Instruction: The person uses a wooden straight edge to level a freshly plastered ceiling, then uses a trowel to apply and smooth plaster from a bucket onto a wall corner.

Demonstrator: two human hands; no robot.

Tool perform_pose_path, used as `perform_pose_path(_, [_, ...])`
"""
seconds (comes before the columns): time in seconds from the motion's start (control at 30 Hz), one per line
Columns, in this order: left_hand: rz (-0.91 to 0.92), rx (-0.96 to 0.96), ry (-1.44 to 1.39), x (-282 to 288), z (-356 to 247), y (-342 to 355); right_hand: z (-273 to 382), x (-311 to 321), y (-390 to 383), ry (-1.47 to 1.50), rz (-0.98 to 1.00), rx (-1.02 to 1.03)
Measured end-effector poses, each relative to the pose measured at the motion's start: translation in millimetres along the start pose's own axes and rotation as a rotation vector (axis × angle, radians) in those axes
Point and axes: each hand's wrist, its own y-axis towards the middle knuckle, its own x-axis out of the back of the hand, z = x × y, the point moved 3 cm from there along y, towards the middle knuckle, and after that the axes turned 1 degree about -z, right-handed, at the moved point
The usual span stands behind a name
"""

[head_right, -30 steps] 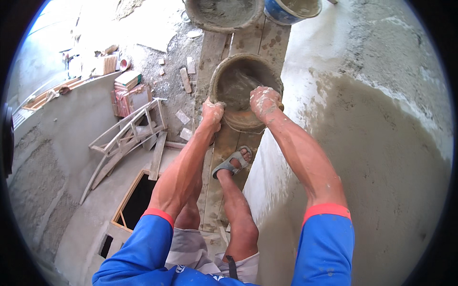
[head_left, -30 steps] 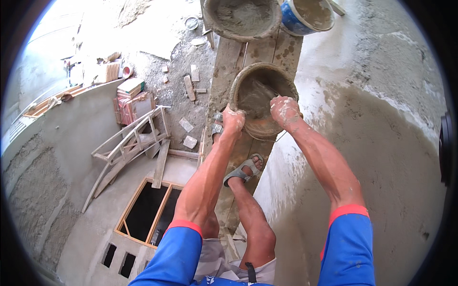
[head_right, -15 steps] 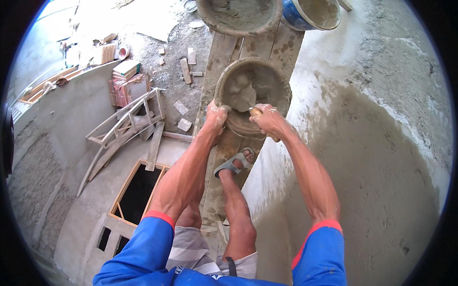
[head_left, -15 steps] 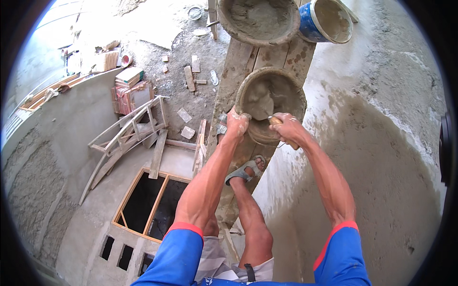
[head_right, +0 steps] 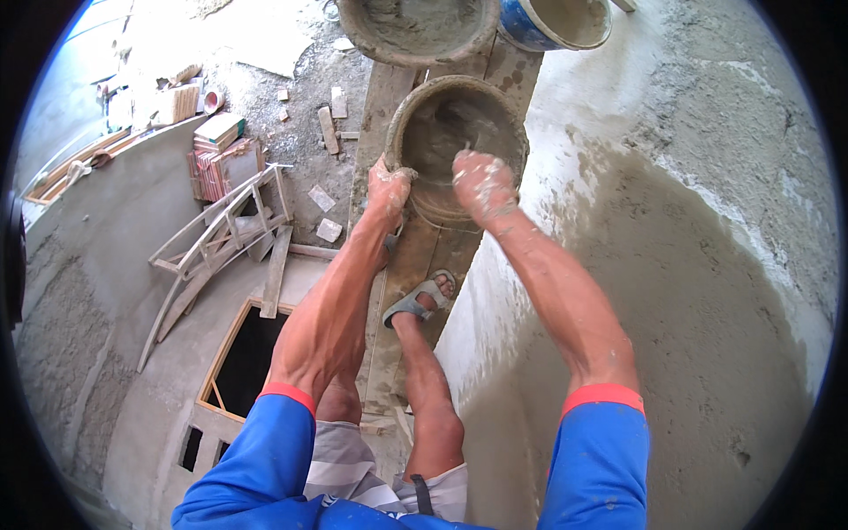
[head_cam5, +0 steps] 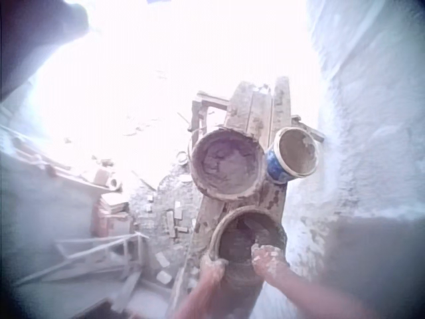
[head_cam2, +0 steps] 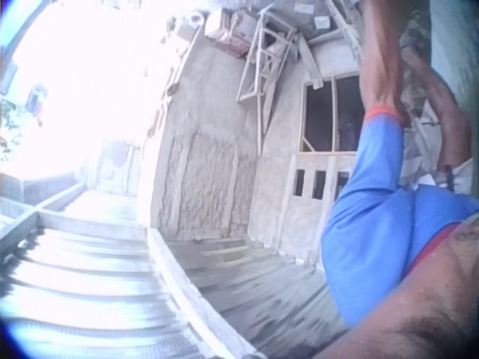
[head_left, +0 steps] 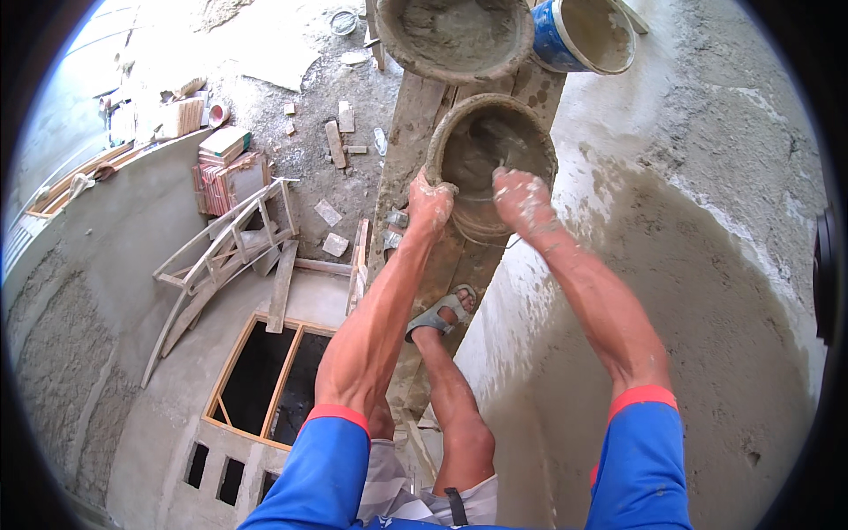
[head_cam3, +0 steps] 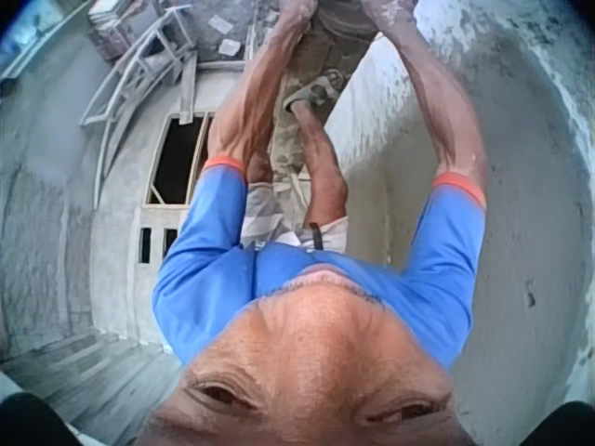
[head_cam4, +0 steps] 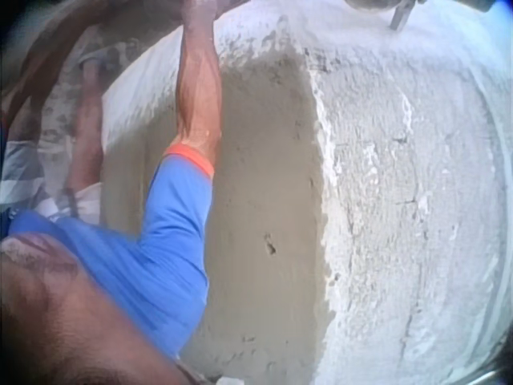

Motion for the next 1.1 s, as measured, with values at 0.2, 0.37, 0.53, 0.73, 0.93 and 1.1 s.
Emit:
perform_pose_path(0.2, [-0.022, 0.042, -0.125, 0, -11, 1, 16, 13, -25, 0.068, 0.078, 0.109])
perform_pose_path(0.37, [0.001, 0.059, -0.189, 5, 14, 10, -19, 79, -43, 0.074, 0.228, 0.098])
perform_pose_path(0.53, [0.121, 0.113, -0.164, 30, 18, 19, -53, 122, -48, 0.160, 0.351, -0.118])
perform_pose_path(0.73, [0.141, 0.013, -0.140, 47, 24, 35, -88, 146, 11, 0.150, -0.214, -0.056])
perform_pose_path(0.93, [-0.230, -0.328, 0.448, 53, -52, 47, -97, 179, 141, -0.172, -0.049, -0.116])
perform_pose_path(1.1, [-0.290, -0.355, 0.369, 17, -131, 116, -85, 169, 209, -0.305, 0.038, -0.017])
